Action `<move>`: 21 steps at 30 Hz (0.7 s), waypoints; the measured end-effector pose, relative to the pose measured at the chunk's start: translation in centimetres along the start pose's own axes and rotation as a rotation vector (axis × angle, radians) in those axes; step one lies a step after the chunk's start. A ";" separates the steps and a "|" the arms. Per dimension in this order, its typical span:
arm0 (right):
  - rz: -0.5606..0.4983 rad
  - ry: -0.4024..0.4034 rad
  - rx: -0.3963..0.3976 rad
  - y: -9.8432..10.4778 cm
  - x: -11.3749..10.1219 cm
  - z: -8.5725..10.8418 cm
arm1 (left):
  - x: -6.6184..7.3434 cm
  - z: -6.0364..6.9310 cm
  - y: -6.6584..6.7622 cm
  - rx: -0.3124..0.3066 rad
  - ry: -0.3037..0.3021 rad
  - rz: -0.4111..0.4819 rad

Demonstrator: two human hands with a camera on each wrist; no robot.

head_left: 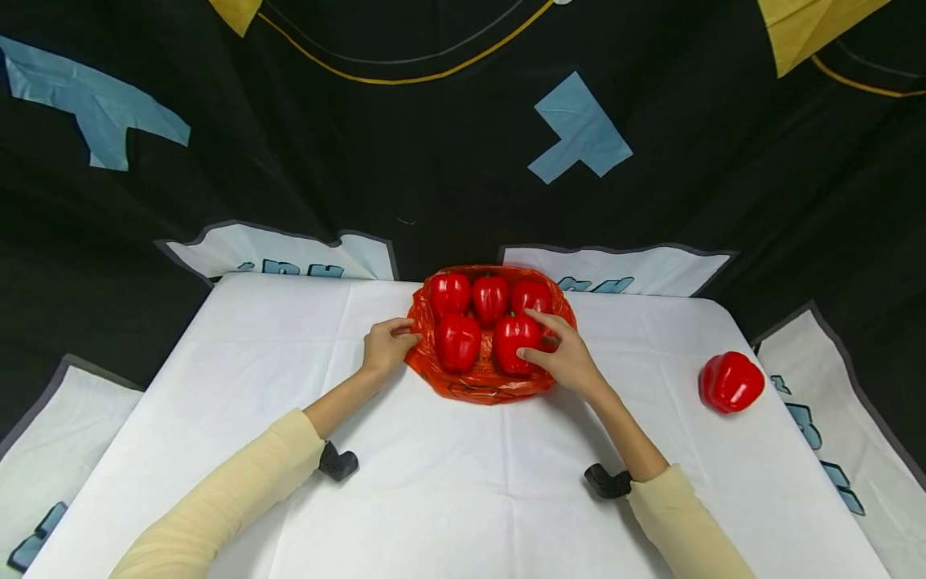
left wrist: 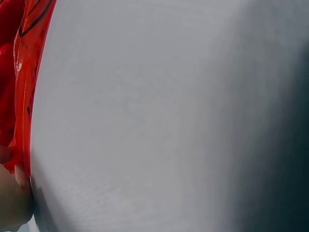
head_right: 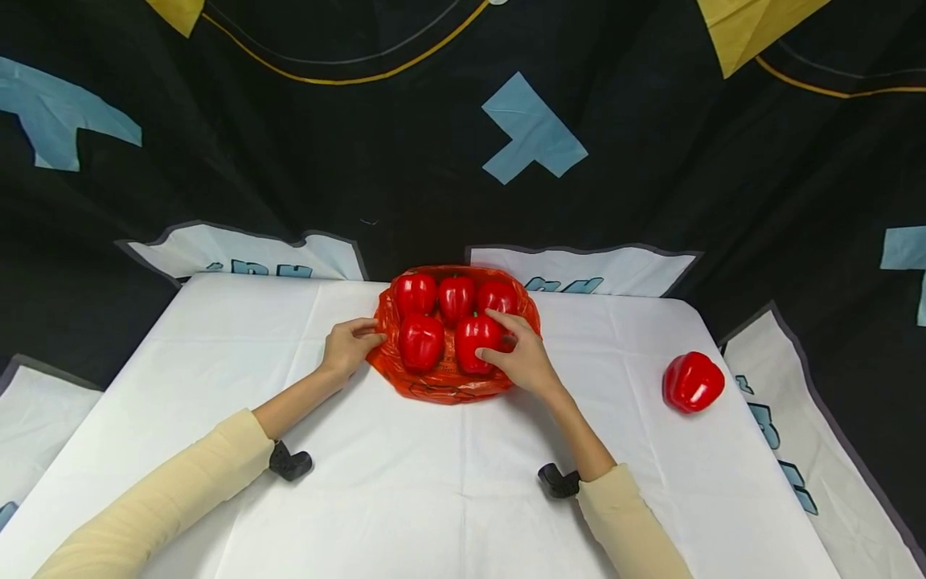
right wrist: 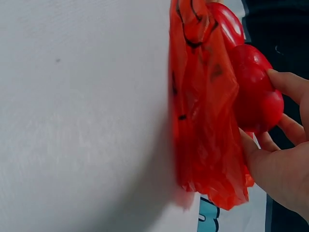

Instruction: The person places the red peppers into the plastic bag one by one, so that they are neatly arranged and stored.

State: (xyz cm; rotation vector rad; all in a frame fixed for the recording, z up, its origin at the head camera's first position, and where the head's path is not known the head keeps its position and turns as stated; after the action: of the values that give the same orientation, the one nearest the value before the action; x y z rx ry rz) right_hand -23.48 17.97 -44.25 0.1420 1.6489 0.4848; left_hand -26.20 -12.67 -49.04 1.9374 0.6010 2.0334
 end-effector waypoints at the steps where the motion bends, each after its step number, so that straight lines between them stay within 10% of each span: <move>1: 0.005 -0.006 -0.001 -0.2 0.1 -0.1 | 0.0 0.0 0.0 0.000 0.001 0.000; 21: 0.033 -0.055 -0.018 -2.3 0.8 -0.8 | 0.0 0.1 0.0 -0.019 0.010 0.012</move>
State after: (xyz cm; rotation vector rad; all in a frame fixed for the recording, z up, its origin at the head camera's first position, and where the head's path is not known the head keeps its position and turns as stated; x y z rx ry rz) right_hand -23.92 16.07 -45.85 0.1682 1.5905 0.5165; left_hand -26.14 -12.69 -49.02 1.9255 0.5712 2.0502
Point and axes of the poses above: each hand's wrist, its own z-axis away from the middle knuckle, its own y-axis out of the back of the hand, x = y × z, the point moved 2 cm from there along -z, towards the middle knuckle, and after that the axes turned 5 degrees about -z, right-handed, at the moved point
